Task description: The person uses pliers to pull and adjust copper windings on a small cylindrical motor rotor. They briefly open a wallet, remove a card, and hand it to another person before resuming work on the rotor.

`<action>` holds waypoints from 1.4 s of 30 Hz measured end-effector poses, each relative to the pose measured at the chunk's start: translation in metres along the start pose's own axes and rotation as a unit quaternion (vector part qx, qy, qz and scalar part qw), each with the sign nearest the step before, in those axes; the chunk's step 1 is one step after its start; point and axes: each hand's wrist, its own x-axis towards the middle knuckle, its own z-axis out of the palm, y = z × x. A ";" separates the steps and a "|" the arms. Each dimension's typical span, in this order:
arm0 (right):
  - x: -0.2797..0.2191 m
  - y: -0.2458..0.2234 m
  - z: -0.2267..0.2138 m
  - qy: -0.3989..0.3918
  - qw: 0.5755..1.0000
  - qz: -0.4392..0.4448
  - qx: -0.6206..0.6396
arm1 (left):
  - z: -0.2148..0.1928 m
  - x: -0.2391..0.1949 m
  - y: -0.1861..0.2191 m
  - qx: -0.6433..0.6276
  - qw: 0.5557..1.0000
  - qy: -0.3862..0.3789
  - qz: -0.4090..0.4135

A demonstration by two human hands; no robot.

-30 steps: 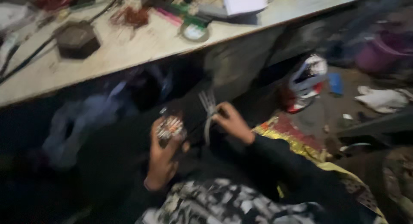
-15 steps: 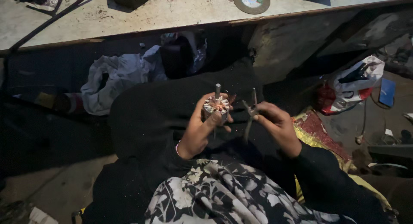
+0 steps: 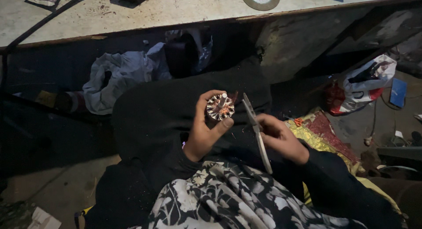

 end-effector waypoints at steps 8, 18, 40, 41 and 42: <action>0.000 -0.001 0.012 0.015 0.993 -0.046 -0.106 | -0.002 -0.002 0.001 0.050 0.998 -0.015 0.037; -0.001 -0.017 0.010 -0.075 0.994 0.063 0.052 | -0.001 0.002 0.003 0.244 0.957 0.002 0.155; 0.006 -0.055 0.044 0.061 0.942 -0.127 -0.304 | 0.005 0.006 0.002 0.373 0.921 0.040 0.104; 0.007 -0.055 0.048 0.073 0.935 -0.141 -0.316 | 0.004 0.003 0.003 0.382 0.917 0.035 0.111; 0.009 -0.057 0.047 0.085 0.927 -0.155 -0.332 | 0.004 0.005 0.003 0.388 0.913 0.032 0.121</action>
